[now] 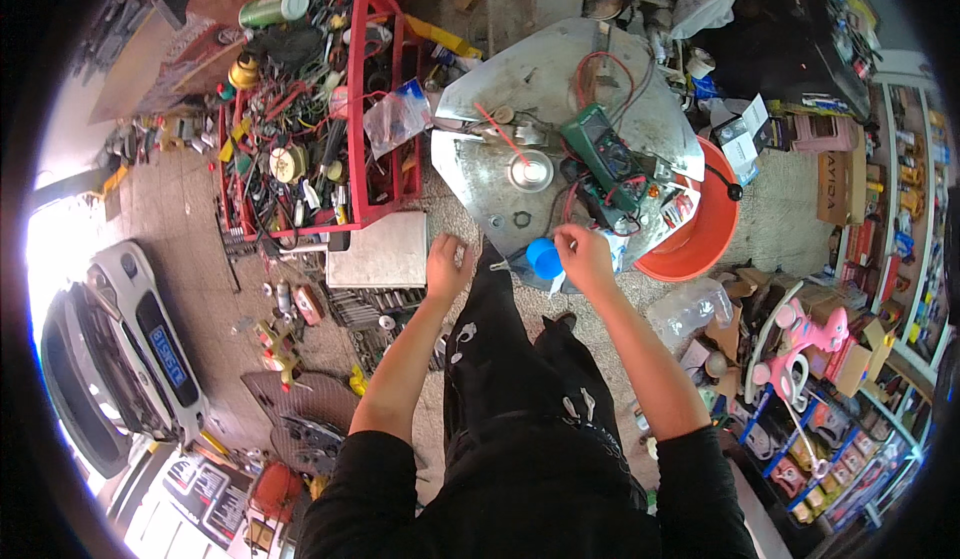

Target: The person disassembles a car headlight assembly, removes a bulb, and replaces it with a new one. They then reassemble the headlight and place it back on the workbench.

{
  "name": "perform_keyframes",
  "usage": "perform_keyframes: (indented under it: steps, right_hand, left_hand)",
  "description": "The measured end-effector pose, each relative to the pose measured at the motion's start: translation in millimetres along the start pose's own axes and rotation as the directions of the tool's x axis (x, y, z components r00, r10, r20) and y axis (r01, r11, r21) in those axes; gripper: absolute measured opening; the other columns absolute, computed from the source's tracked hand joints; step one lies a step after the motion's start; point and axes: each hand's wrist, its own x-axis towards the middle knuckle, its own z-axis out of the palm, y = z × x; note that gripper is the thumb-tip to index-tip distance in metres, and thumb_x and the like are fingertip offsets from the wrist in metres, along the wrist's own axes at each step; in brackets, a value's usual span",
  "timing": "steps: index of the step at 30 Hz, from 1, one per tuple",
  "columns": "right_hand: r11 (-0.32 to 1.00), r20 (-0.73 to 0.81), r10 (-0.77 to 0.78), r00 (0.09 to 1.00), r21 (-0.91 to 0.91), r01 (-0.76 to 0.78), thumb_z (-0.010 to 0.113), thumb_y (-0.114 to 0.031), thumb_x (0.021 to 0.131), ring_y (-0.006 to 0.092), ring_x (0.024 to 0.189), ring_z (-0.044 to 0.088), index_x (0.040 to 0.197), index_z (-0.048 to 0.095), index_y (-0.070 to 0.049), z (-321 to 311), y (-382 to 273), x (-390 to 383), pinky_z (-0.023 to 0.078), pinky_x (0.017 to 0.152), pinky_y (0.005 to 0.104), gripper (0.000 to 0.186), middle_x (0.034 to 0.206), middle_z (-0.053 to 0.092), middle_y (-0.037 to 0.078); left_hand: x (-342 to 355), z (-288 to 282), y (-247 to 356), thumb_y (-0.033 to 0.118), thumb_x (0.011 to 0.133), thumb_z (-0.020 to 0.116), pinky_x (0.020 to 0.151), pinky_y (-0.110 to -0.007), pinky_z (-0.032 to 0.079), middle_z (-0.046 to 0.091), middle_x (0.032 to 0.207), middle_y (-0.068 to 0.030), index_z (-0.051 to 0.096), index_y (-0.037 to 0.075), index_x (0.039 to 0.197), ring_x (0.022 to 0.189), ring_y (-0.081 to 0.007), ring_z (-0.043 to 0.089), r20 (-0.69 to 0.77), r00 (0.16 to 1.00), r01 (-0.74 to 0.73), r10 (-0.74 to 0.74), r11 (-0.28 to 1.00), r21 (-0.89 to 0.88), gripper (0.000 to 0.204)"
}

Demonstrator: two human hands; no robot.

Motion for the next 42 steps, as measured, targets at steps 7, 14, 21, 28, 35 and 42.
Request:
perform_keyframes:
  steps: [7,14,21,28,35,42]
  right_hand:
    - [0.878,0.102,-0.424,0.900,0.290,0.381,0.066,-0.026,0.090,0.0375,0.095,0.067,0.106,0.067,-0.004,-38.9,-19.7,-143.5,0.053,0.083,0.0452,0.027,0.100,0.068,0.020]
    - [0.728,0.551,-0.672,0.495,0.616,0.302,0.045,-0.047,0.104,0.0329,0.073,0.063,0.084,0.064,0.007,-87.2,-32.4,-265.8,0.049,0.072,0.0427,0.061,0.079,0.066,0.023]
    - [0.617,0.368,-0.700,0.611,0.743,0.260,0.043,-0.049,0.106,0.0147,0.066,0.050,0.082,0.061,0.007,-203.1,58.2,-339.1,0.045,0.066,0.0383,0.063,0.067,0.061,0.015]
    - [0.581,0.267,-0.615,0.742,0.789,0.198,0.052,-0.034,0.106,0.0102,0.082,0.056,0.098,0.067,0.006,-288.9,163.1,-365.6,0.048,0.077,0.0313,0.043,0.086,0.070,0.007]
    - [0.653,0.435,-0.649,0.624,0.740,0.162,0.044,-0.041,0.107,0.0179,0.083,0.059,0.099,0.067,0.007,-386.9,212.5,-318.5,0.048,0.080,0.0369,0.054,0.088,0.071,0.013]
    - [0.823,0.156,-0.454,0.877,0.450,0.346,0.047,-0.039,0.104,0.0305,0.082,0.063,0.098,0.067,0.006,-530.3,271.2,-293.7,0.049,0.083,0.0417,0.050,0.092,0.069,0.024]
  left_hand:
    - [-117.2,62.6,-15.1,0.014,0.088,0.056,0.096,-0.039,0.051,0.068,0.122,-0.0145,0.074,0.004,0.105,0.118,-0.0251,0.063,0.777,0.514,-0.363,-0.363,0.729,0.580,0.027]
    - [-169.4,273.4,39.7,0.023,0.084,0.066,0.069,-0.051,0.050,0.071,0.099,-0.0051,0.075,0.012,0.101,0.088,-0.0258,0.067,0.890,0.324,-0.938,-0.321,-0.232,0.258,0.022]
    - [-291.1,413.4,247.9,0.026,0.094,0.056,0.080,-0.063,0.049,0.073,0.114,-0.0108,0.075,0.010,0.115,0.104,-0.0351,0.067,0.950,-0.192,-0.907,-0.245,-0.327,-0.267,0.032]
    - [-335.6,455.3,346.4,0.026,0.094,0.054,0.071,-0.058,0.047,0.072,0.110,-0.0129,0.075,0.011,0.111,0.095,-0.0342,0.067,0.923,-0.340,-0.755,-0.181,-0.532,-0.382,0.031]
    - [-317.7,541.7,416.7,0.030,0.096,0.051,0.069,-0.058,0.048,0.072,0.109,-0.0131,0.075,0.010,0.109,0.092,-0.0357,0.067,0.871,-0.373,-0.685,-0.320,-0.539,-0.491,0.034]
    - [-210.2,661.3,577.1,0.019,0.088,0.059,0.082,-0.049,0.053,0.073,0.111,-0.0147,0.074,0.008,0.108,0.100,-0.0310,0.070,0.969,-0.245,-0.957,-0.019,0.164,-0.239,0.028]
